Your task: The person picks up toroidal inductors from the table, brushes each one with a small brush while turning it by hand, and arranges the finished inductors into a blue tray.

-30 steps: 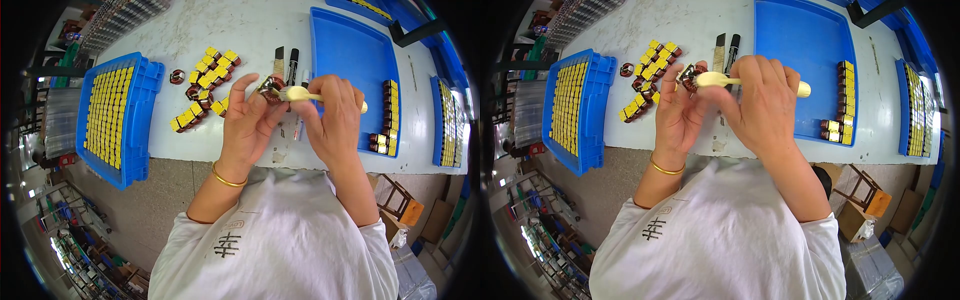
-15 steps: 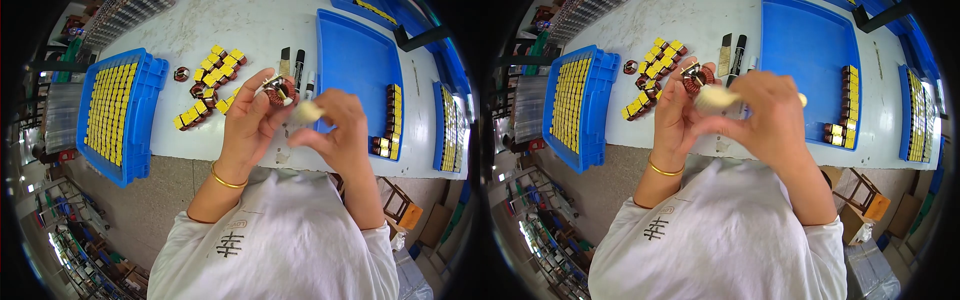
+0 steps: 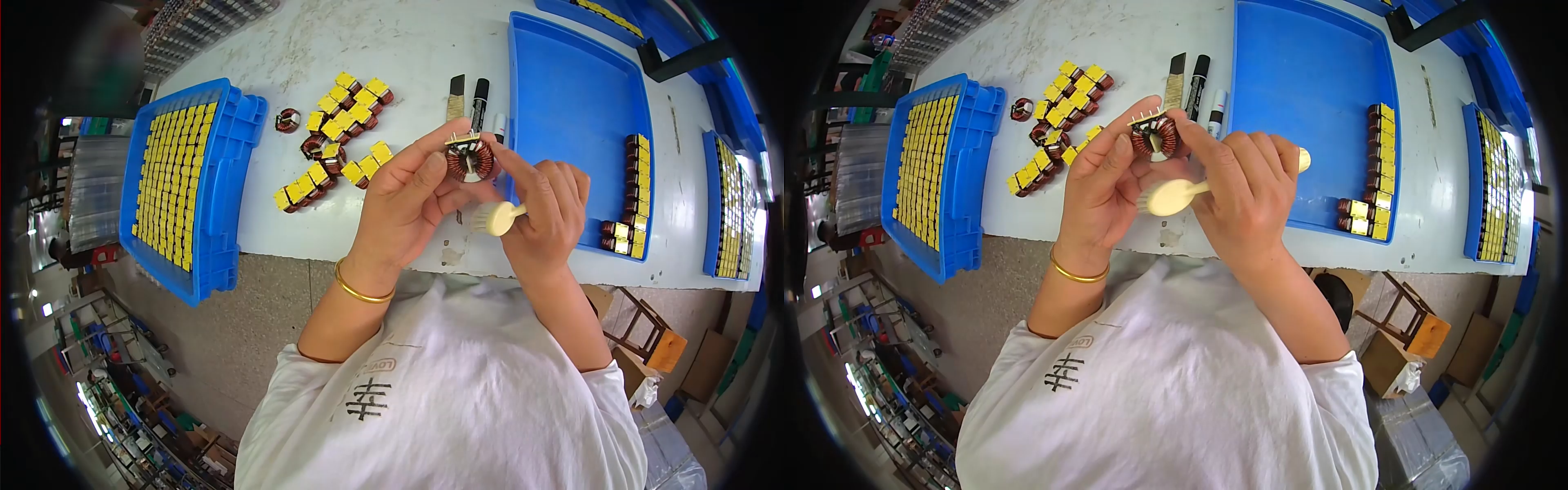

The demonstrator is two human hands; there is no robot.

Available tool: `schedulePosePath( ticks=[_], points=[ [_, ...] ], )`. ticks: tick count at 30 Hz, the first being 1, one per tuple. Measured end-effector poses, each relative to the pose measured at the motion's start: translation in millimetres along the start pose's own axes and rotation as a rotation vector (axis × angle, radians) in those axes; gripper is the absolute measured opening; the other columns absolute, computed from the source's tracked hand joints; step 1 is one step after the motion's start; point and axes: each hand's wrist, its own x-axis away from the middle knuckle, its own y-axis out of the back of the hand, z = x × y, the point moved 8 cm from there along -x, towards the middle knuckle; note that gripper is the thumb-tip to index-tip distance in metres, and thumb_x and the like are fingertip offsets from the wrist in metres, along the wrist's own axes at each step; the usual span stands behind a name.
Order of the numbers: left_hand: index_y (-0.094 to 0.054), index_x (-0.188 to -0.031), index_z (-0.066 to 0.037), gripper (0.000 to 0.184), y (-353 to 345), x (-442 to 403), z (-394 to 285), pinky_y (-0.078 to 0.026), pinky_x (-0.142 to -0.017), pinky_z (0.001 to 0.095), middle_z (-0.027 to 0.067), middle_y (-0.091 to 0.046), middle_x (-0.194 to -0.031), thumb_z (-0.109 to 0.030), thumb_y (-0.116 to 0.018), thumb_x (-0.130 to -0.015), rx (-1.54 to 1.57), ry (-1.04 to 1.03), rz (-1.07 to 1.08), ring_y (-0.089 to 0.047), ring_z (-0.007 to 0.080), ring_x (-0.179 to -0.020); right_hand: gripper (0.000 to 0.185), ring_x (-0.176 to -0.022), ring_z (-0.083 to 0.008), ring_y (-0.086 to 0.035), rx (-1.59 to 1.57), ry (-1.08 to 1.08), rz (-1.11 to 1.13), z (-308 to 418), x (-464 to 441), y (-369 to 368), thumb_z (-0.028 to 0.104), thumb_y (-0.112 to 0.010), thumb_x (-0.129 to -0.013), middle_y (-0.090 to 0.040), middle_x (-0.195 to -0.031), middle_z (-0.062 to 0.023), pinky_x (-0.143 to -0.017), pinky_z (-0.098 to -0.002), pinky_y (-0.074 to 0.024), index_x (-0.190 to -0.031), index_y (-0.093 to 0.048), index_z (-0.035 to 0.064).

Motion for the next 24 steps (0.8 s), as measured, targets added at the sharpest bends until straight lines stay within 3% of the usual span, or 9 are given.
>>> schedulePosePath(
  ticks=[3,6,9,17,21,24],
  points=[
    [-0.039,-0.136,0.007,0.044,-1.0,-1.0,0.4,-0.053,-0.095,0.038,0.0158,-0.061,-0.118,-0.016,-0.045,-0.099,-0.004,0.002,-0.002,-0.059,0.0227,-0.111,0.052,-0.059,-0.0171,-0.042,-0.001,-0.008,0.002,-0.6,0.9,0.0,-0.003,-0.062,-0.055,-0.041,-0.062,0.0004,-0.064,-0.0296,-0.0304,-0.104,-0.071,0.0114],
    [-0.041,-0.137,0.002,0.045,1.9,-1.2,3.1,-0.052,-0.092,0.039,0.0152,-0.06,-0.119,-0.021,-0.048,-0.099,-0.043,0.013,0.02,-0.063,0.029,-0.105,0.053,-0.059,-0.0171,-0.043,-0.002,-0.014,0.012,-2.4,1.6,-0.2,-0.003,-0.063,-0.054,-0.041,-0.062,0.0003,-0.064,-0.0297,-0.0306,-0.105,-0.071,0.0116],
    [-0.041,-0.137,0.002,0.044,0.4,-1.8,3.4,-0.052,-0.093,0.0388,0.0148,-0.06,-0.119,-0.021,-0.048,-0.099,-0.064,0.006,0.02,-0.063,0.0289,-0.104,0.053,-0.06,-0.0171,-0.043,0.0,-0.008,0.019,-3.9,1.6,1.0,-0.001,-0.065,-0.054,-0.042,-0.063,0.0004,-0.065,-0.0299,-0.0306,-0.105,-0.07,0.012],
    [-0.044,-0.135,0.002,0.039,-11.7,-9.6,6.3,-0.054,-0.09,0.0348,0.0135,-0.061,-0.117,-0.011,-0.048,-0.098,-0.141,0.029,-0.054,-0.065,0.0243,-0.101,0.049,-0.061,-0.0184,-0.045,0.042,0.005,0.011,-11.3,-8.1,20.6,0.002,-0.067,-0.053,-0.045,-0.065,0.0006,-0.064,-0.0313,-0.0323,-0.102,-0.069,0.0125],
    [-0.048,-0.128,0.005,0.035,-44.0,-34.4,20.3,-0.055,-0.086,0.032,0.0148,-0.062,-0.112,-0.012,-0.047,-0.098,-0.241,0.183,0.01,-0.065,0.0239,-0.098,0.051,-0.061,-0.0192,-0.046,0.162,-0.042,-0.064,-32.1,-6.3,49.3,0.003,-0.066,-0.053,-0.046,-0.065,0.0,-0.065,-0.0319,-0.0335,-0.103,-0.068,0.0117],
    [-0.05,-0.125,0.005,0.032,-61.7,-66.2,46.0,-0.055,-0.085,0.0326,0.0148,-0.062,-0.111,-0.011,-0.045,-0.098,-0.319,0.284,-0.071,-0.064,0.0234,-0.101,0.048,-0.063,-0.0185,-0.047,0.212,-0.139,-0.121,-53.6,2.5,83.7,0.003,-0.065,-0.053,-0.048,-0.066,-0.0003,-0.065,-0.0318,-0.0334,-0.1,-0.069,0.0111]
  ],
)
